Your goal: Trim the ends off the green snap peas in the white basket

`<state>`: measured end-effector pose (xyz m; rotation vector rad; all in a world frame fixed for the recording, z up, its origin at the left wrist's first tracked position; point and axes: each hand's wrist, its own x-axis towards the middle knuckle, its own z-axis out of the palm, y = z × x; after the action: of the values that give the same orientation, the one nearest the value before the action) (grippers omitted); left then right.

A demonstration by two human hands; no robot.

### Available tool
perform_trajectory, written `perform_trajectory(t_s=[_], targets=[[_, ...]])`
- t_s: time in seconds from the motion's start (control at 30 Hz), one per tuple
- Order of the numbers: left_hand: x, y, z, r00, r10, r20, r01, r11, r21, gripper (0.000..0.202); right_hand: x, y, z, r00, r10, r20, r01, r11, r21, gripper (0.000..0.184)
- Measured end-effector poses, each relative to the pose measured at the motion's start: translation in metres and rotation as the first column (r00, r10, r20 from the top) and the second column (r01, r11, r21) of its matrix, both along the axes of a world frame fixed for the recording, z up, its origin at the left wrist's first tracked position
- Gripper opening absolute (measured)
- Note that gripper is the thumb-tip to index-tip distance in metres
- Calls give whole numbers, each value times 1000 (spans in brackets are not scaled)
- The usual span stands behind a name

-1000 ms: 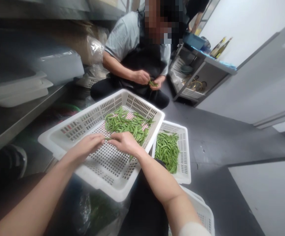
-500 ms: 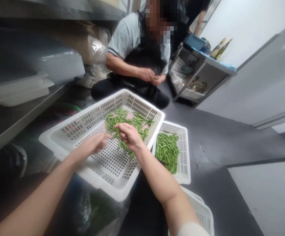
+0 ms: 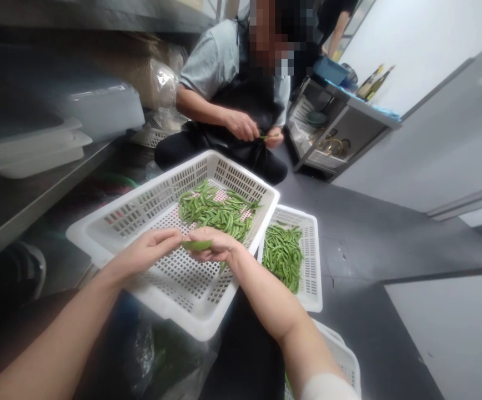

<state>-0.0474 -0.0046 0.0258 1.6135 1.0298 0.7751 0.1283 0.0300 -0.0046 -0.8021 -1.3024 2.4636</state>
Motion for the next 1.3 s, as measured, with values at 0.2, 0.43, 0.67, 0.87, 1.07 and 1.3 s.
perform_trajectory(t_s=[0.2,0.43,0.67,0.87,1.07,1.3], targets=[[3,7,-14,891,309,333,-228,938,-261,33,-12,2,10,893,-440,-97,448,889,96,38],[-12,8,-5,803,324,499,-127,913,-388,29,26,50,12,584,-759,289,398,578,713,14],[-17,14,-12,788,425,446,-202,862,-464,11,-7,51,-33,372,-549,749,-451,599,662,8],[-18,16,-11,759,506,409,-272,818,-506,11,-32,56,-52,260,-524,811,-637,539,552,27],[-18,14,-6,790,489,371,-266,817,-511,22,-23,61,-39,270,-485,832,-611,582,537,23],[-14,11,-13,884,416,215,-301,856,-421,32,1,26,4,706,-337,622,-177,767,617,19]])
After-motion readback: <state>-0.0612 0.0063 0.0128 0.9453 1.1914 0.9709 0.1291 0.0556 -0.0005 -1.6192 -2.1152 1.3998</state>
